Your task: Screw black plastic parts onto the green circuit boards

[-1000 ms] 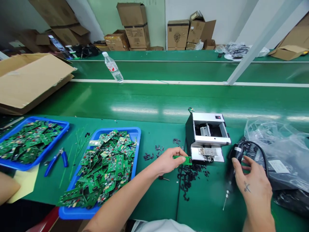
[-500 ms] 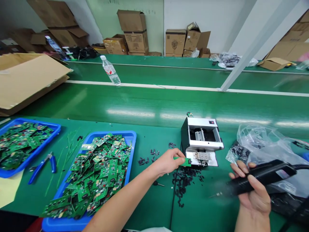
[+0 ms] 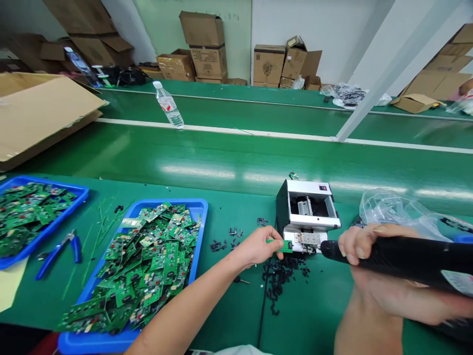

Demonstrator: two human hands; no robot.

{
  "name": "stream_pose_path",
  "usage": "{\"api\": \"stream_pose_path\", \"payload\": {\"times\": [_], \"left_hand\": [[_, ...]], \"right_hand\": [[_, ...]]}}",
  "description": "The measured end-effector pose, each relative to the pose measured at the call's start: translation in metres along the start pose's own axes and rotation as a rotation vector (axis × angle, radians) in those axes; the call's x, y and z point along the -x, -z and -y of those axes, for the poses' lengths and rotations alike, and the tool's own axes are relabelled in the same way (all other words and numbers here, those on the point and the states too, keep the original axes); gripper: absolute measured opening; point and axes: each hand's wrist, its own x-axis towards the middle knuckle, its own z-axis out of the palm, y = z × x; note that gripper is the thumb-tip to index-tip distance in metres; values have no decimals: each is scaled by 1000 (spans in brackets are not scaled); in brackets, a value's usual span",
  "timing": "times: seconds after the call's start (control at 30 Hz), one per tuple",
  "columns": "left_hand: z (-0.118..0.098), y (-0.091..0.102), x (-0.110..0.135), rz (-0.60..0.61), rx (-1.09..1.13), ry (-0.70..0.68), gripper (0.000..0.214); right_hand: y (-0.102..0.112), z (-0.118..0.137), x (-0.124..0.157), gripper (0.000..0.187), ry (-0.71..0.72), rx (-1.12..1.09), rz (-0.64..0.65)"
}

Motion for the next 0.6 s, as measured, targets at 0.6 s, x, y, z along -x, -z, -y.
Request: {"api": "stream_pose_path", "payload": {"times": [0.6], "left_hand": [[-7,-2,5,-5,-53,-18,29]], "right_hand": [[-16,-6,4,72,-179,-20,2]]}}
